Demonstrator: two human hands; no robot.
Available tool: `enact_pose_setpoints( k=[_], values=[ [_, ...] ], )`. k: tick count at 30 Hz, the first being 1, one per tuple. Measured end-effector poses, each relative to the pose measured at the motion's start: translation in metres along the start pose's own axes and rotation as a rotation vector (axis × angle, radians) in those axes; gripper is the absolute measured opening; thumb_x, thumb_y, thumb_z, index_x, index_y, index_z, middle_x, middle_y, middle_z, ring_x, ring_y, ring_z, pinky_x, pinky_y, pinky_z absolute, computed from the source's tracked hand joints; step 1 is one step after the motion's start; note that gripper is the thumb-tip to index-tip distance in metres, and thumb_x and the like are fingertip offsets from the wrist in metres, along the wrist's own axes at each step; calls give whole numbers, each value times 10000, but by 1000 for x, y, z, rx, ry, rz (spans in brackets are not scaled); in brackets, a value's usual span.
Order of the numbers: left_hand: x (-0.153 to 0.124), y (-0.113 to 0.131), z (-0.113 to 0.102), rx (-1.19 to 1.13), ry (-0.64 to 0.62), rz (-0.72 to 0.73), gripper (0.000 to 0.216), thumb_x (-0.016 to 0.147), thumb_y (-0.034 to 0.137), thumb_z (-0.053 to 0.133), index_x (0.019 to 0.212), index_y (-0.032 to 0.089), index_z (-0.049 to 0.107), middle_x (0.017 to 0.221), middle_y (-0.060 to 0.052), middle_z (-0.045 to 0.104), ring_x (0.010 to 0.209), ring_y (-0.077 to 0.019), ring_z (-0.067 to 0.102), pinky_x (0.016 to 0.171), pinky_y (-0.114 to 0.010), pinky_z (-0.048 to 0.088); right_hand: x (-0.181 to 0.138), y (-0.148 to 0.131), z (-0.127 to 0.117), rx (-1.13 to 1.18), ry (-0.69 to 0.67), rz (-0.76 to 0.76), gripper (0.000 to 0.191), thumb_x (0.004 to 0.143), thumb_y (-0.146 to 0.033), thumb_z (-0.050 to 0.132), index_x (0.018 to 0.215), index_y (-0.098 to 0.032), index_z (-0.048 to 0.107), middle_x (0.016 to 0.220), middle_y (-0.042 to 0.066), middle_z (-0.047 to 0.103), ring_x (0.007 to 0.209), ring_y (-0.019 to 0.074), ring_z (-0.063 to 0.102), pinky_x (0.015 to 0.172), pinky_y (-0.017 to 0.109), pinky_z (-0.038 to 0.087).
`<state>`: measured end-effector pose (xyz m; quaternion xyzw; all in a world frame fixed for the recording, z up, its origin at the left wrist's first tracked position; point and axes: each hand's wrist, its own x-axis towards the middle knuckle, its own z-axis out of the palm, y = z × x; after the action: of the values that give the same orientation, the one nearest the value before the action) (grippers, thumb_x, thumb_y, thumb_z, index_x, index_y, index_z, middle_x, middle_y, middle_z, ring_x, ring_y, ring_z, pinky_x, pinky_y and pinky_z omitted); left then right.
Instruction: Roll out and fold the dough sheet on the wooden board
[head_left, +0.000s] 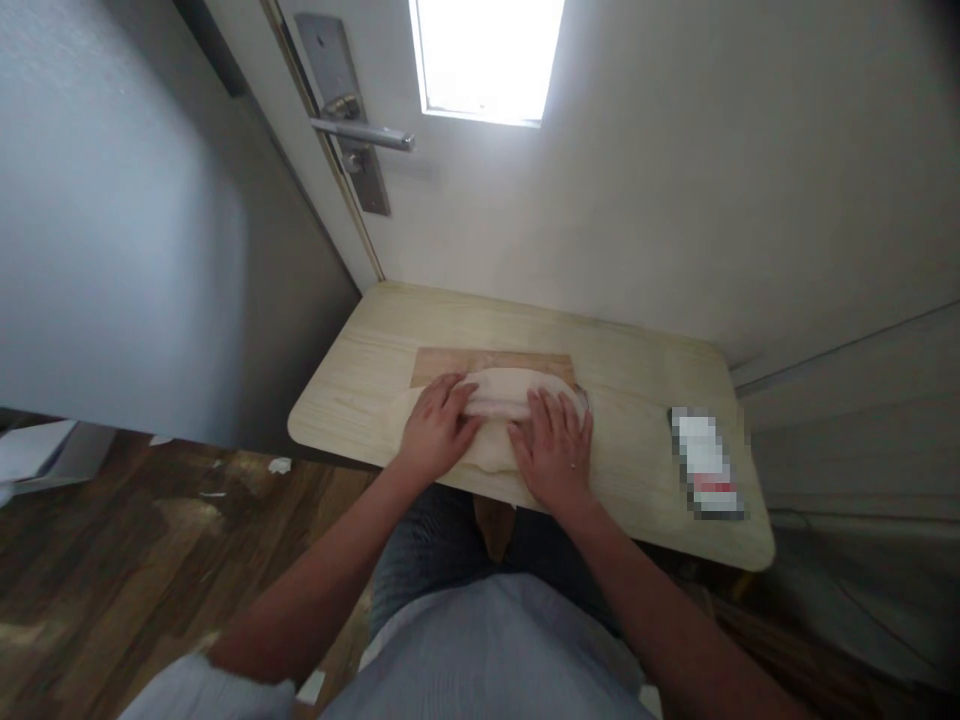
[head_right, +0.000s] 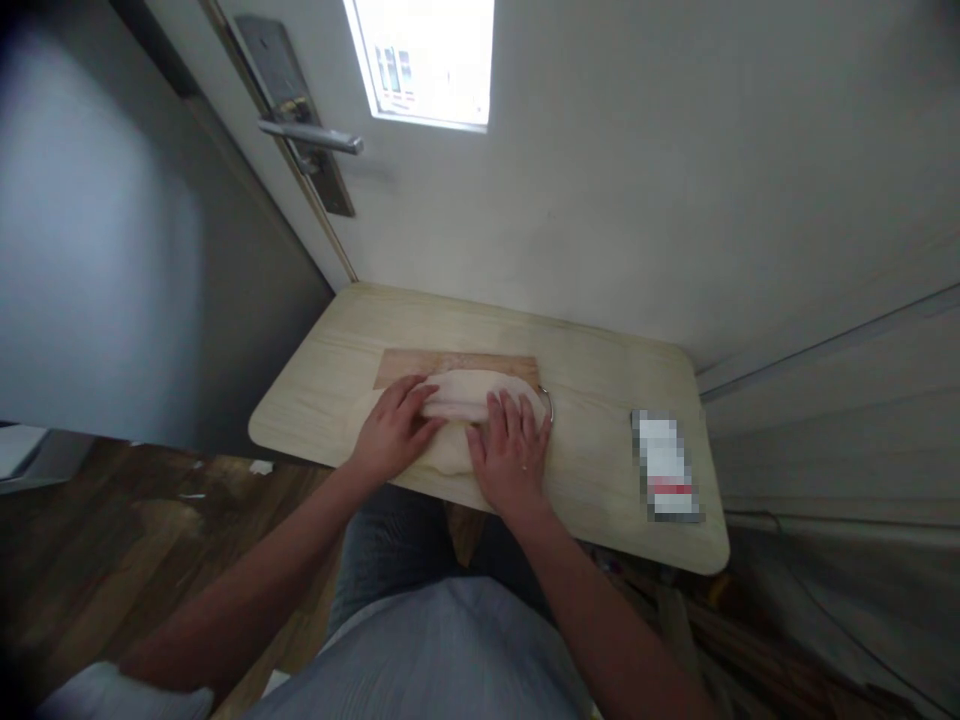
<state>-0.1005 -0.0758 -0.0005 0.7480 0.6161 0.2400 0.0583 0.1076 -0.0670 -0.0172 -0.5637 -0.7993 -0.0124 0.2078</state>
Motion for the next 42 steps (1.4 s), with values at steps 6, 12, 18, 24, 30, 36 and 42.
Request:
enact_pose_setpoints(
  k=[6,12,18,24,30,36,42],
  values=[
    [10,6,6,-105,16,35,251,977,346,557,1171,209,636,1264,-112,634,1255,-256,552,1088,-454,464,12,36,-3,150,23,-65,342,992,-370,475,1203,-171,657,1327,122,642,1314,284,472,1126,471,322],
    [33,30,18,38,-9,-61,378,1022,426,439,1276,196,598,1383,-119,606,1337,-283,498,1146,-531,364,36,58,-9,64,-50,34,362,960,-440,531,1182,-195,679,1334,114,648,1317,320,470,1146,557,261],
    [61,30,24,254,-76,-135,549,1045,516,249,1480,258,464,1571,-66,453,1473,-296,339,1194,-580,245,69,47,3,-70,-97,164,529,1036,-478,315,1415,-195,551,1515,132,500,1411,359,363,1149,654,177],
    [97,19,27,278,-123,-177,572,1042,514,193,1486,286,473,1582,-54,439,1465,-296,347,1191,-583,244,105,47,15,-84,-87,207,558,1029,-487,304,1459,-206,522,1528,123,488,1423,349,354,1160,636,177],
    [123,5,31,242,-166,-168,569,1039,522,176,1468,321,491,1581,-44,435,1462,-309,339,1175,-627,248,128,51,22,-87,-90,209,568,1014,-520,339,1451,-214,534,1504,131,514,1386,362,404,1141,628,225],
    [141,-6,33,219,-203,-156,539,1038,517,223,1456,316,497,1570,-60,443,1452,-313,348,1158,-662,262,142,54,22,-72,-148,213,557,1005,-504,364,1446,-213,537,1492,135,526,1351,363,442,1120,616,272],
    [124,4,32,224,-127,-139,501,1038,509,280,1402,289,544,1539,-76,485,1428,-313,390,1153,-638,290,129,51,19,-85,-154,210,538,1006,-453,367,1455,-201,526,1503,129,516,1366,358,423,1134,625,237]
  ],
)
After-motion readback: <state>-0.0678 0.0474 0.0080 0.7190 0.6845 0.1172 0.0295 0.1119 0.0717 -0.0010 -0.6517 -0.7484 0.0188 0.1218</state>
